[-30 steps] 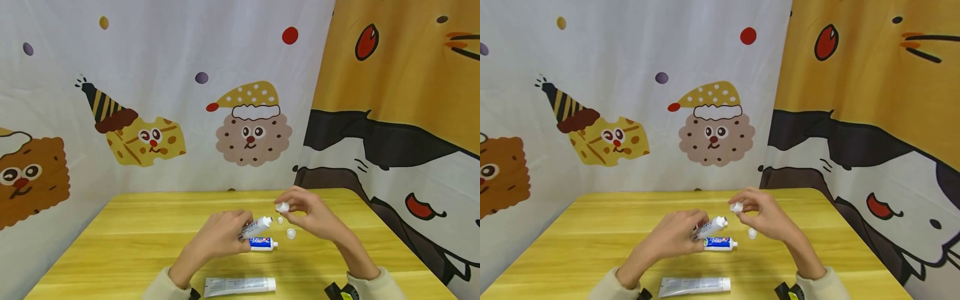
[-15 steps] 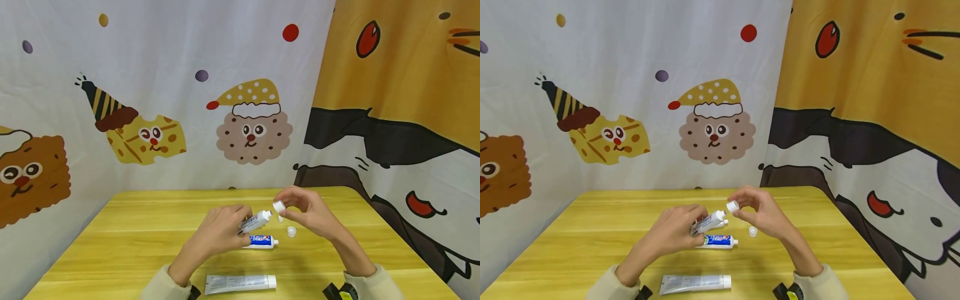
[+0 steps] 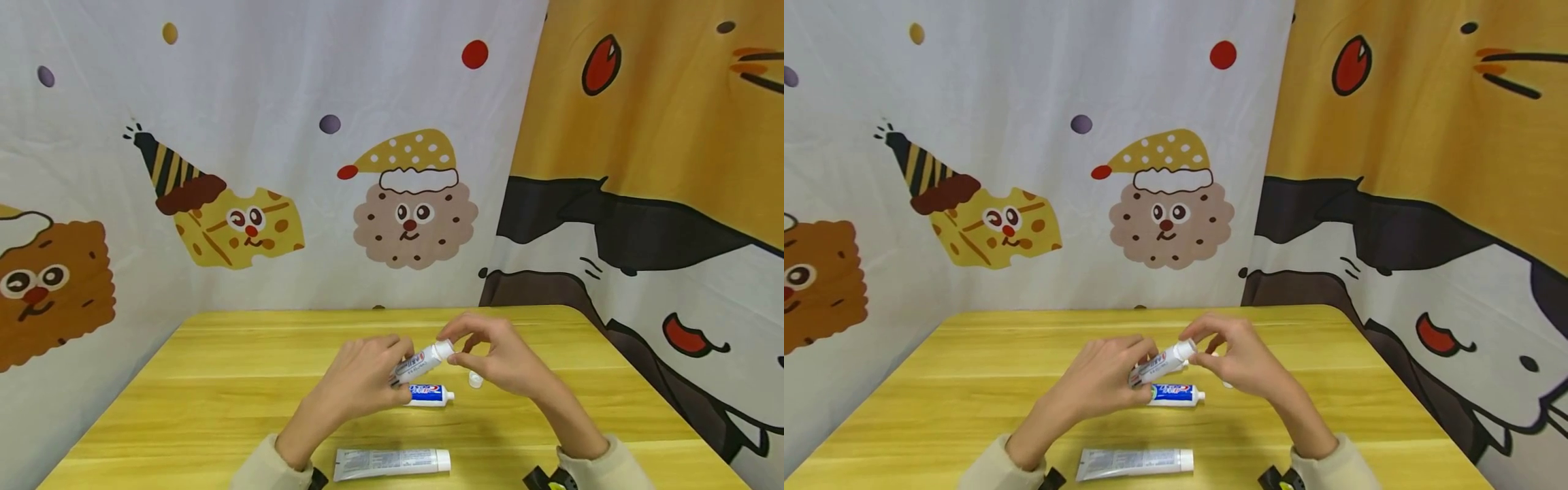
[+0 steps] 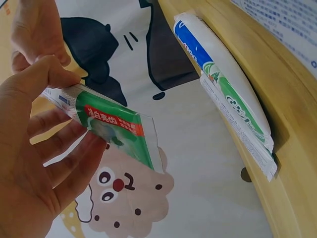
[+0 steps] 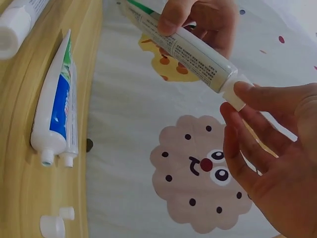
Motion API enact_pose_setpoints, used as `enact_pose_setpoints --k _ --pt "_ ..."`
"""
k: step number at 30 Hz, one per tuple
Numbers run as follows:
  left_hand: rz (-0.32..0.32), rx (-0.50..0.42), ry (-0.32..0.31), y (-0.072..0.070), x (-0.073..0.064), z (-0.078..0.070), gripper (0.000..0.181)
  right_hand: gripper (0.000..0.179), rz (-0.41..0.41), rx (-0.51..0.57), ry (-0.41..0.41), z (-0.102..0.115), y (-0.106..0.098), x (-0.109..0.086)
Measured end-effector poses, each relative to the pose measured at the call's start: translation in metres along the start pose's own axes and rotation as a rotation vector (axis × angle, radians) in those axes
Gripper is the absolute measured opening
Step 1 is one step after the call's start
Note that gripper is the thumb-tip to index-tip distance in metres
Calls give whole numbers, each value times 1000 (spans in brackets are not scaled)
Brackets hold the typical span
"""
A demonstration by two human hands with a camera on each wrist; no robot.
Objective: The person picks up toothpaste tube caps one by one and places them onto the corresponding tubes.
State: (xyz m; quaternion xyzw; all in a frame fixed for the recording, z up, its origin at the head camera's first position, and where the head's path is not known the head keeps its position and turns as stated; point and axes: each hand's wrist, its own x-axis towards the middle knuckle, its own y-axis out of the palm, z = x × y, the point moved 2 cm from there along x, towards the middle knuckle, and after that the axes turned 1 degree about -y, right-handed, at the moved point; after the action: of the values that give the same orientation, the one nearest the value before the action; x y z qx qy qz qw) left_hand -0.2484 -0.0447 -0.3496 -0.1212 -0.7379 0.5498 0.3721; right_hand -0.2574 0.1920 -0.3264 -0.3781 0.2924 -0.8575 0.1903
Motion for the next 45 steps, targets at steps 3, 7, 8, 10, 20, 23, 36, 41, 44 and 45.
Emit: enact_pose_setpoints --k 3,7,8,10,20,23,36,41,44,45 --pt "-8 16 4 0 0 0 30 22 -3 -55 25 1 1 0" --pt "-17 37 18 1 -1 0 30 5 3 -105 91 2 2 0" --pt "-20 41 22 1 -1 0 31 3 5 -111 106 2 3 0" --pt "-26 49 29 1 -2 -1 31 7 7 -107 131 1 3 0" --pt "-43 43 41 2 -2 -2 31 41 55 -186 255 -4 4 -1" --pt "-26 29 23 3 -2 -1 30 28 83 -163 295 -4 2 -2" --pt "-37 11 28 2 -2 0 29 12 183 -54 198 -3 -3 -4" --pt "-45 14 36 1 -2 -2 30 26 179 -69 199 -6 -1 -4" --pt "-46 13 33 1 -3 -2 30 27 172 -62 232 -5 -1 -4" --pt "-45 13 32 1 -3 -2 30 23 167 -57 241 -5 -2 -4"
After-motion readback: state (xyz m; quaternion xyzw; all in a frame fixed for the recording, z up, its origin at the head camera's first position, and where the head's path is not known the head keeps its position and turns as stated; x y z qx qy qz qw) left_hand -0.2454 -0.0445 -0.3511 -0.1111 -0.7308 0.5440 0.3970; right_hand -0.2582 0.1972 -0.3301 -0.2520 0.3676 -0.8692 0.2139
